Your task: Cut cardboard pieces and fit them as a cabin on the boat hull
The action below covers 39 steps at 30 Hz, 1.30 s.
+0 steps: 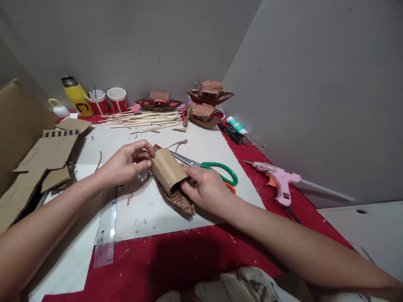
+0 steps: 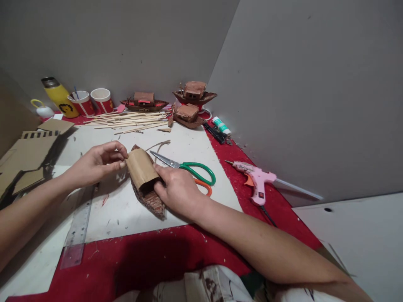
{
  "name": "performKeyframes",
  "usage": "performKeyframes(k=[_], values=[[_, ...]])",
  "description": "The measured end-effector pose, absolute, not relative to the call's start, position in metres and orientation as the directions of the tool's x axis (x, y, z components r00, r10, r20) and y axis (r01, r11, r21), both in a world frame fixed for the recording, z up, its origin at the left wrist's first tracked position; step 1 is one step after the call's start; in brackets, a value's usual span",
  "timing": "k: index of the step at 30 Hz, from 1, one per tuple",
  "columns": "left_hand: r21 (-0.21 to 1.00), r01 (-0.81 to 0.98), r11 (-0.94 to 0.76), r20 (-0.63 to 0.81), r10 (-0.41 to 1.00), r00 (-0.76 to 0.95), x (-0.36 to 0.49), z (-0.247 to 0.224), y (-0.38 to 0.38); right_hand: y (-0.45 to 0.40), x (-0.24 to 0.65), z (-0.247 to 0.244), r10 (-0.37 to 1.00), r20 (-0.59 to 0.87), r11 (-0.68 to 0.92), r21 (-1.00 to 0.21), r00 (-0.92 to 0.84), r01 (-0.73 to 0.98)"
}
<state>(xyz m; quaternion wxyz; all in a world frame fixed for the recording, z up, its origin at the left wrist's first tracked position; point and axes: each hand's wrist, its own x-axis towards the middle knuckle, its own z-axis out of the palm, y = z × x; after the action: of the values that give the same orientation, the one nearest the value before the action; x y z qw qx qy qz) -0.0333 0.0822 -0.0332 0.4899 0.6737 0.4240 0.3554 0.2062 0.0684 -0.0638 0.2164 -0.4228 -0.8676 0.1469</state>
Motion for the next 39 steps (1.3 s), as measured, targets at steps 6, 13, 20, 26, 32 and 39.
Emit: performKeyframes(k=[6, 13, 20, 26, 32, 39], values=[[0.926, 0.293, -0.237, 0.116, 0.919, 0.378, -0.033, -0.037, 0.079, 0.068, 0.208, -0.064, 0.804, 0.230, 0.592, -0.398, -0.549, 0.701], [0.921, 0.293, -0.256, 0.174, 0.944, 0.279, -0.027, -0.049, 0.075, 0.067, 0.207, -0.061, 0.809, 0.200, 0.579, -0.429, -0.553, 0.693], [0.943, 0.228, -0.242, 0.187, 0.953, 0.238, -0.020, -0.053, 0.074, 0.067, 0.210, -0.065, 0.798, 0.231, 0.598, -0.421, -0.556, 0.682], [0.931, 0.270, -0.247, 0.169, 0.945, 0.282, -0.020, -0.051, 0.075, 0.068, 0.212, -0.067, 0.785, 0.250, 0.616, -0.411, -0.567, 0.672], [0.764, 0.518, -0.384, 0.202, 0.905, 0.373, -0.029, -0.047, 0.076, 0.067, 0.210, -0.068, 0.780, 0.249, 0.624, -0.370, -0.574, 0.688], [0.633, 0.619, -0.465, 0.240, 0.878, 0.414, -0.028, -0.058, 0.076, 0.068, 0.208, -0.059, 0.809, 0.187, 0.587, -0.332, -0.558, 0.739]])
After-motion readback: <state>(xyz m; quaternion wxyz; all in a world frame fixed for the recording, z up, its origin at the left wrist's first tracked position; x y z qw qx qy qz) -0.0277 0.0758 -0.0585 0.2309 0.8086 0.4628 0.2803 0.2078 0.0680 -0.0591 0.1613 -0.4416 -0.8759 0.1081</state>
